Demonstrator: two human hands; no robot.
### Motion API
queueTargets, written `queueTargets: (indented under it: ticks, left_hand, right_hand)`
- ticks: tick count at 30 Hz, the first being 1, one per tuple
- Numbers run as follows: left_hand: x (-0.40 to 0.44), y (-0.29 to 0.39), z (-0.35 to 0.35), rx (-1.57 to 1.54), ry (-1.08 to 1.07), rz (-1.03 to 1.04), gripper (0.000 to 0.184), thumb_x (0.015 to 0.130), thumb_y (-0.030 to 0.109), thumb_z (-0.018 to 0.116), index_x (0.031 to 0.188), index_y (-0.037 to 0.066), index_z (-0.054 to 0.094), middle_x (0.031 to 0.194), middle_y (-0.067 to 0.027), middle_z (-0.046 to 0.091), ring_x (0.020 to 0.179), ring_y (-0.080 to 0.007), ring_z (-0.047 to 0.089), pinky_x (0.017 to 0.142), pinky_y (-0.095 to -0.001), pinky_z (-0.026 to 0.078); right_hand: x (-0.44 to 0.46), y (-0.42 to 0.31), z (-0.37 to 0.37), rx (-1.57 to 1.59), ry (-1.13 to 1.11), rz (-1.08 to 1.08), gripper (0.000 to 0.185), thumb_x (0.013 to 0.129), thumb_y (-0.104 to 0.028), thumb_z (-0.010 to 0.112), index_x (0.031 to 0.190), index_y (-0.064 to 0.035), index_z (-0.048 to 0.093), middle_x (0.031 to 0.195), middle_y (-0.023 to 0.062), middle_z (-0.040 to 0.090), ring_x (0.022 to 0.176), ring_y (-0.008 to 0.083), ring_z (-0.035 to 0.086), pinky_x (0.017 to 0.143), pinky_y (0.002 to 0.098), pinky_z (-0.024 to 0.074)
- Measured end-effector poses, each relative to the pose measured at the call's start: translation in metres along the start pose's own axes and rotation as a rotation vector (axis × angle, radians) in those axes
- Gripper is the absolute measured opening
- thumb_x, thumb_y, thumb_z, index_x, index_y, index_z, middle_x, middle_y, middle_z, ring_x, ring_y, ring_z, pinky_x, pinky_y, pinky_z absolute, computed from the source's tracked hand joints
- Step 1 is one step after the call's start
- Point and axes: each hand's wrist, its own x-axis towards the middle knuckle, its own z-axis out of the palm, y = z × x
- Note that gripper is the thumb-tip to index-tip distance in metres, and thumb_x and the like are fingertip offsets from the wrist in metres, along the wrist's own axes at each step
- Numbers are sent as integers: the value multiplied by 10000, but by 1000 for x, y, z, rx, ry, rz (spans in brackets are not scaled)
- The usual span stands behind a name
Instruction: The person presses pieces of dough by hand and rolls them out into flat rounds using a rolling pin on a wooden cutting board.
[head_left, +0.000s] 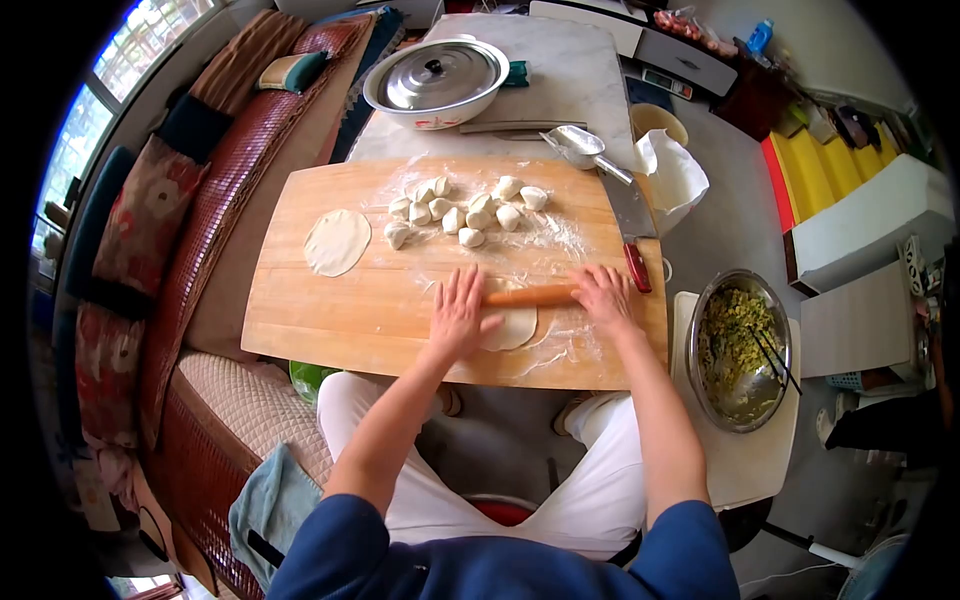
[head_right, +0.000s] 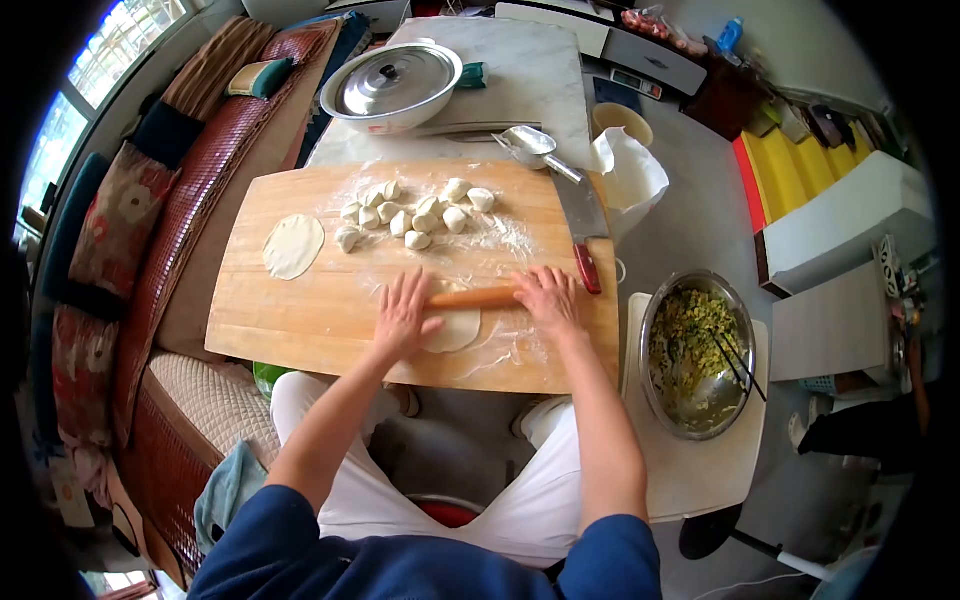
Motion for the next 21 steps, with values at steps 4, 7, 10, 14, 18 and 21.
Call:
queueTargets:
  ticks: [4, 7, 10, 14, 18, 21]
  left_hand:
    - [15, 5, -2, -15, 43, -13, 909, 859, 614, 612, 1538, 86, 318, 1619, -97, 275, 1499, -362, 213, 1200, -546, 190]
    - [-48, 18, -10, -42, -56, 96, 917, 853, 627, 609, 1536, 85, 324, 1624, -96, 266, 1495, -372, 219, 1195, -557, 195]
    - [-63, 20, -13, -28, -117, 117, 914, 882, 606, 585, 1567, 101, 250, 1642, -99, 217, 1506, -387, 178, 1187, -584, 188]
    - [8, 4, -1, -35, 5, -65, 827, 921, 527, 583, 1552, 87, 281, 1624, -111, 261, 1496, -382, 204, 1186, -563, 206]
    - [38, 26, -10, -177, 107, -303, 756, 941, 481, 577, 1523, 64, 334, 1596, -115, 317, 1492, -347, 235, 1192, -522, 226]
    - [23, 44, 15, -132, 46, -257, 711, 951, 439, 559, 1511, 54, 350, 1598, -114, 313, 1499, -310, 232, 1210, -490, 208]
  right_hand:
    - [-8, 8, 7, -4, -10, -10, 439, 890, -297, 686, 1322, -277, 612, 1432, 29, 505, 1325, 260, 429, 1125, 466, 289]
    - [-48, 9, 10, 17, 33, -88, 519, 837, -230, 737, 1335, -286, 602, 1401, 23, 518, 1293, 250, 456, 1105, 452, 314]
    - [-63, -13, -13, 44, 47, -62, 586, 765, -147, 791, 1312, -256, 613, 1263, 27, 563, 1159, 239, 522, 1006, 426, 376]
    - [-21, -15, -14, 36, 24, -18, 470, 786, -169, 783, 1236, -172, 650, 1165, 49, 631, 1060, 259, 592, 908, 390, 449]
    - [-19, -6, -16, 325, 117, 216, 364, 873, -289, 721, 1167, -79, 685, 1092, 130, 693, 1001, 329, 660, 832, 400, 513]
    - [-35, 17, -10, 431, 145, 422, 388, 897, -321, 698, 1199, -78, 679, 1109, 132, 698, 996, 327, 668, 832, 393, 521]
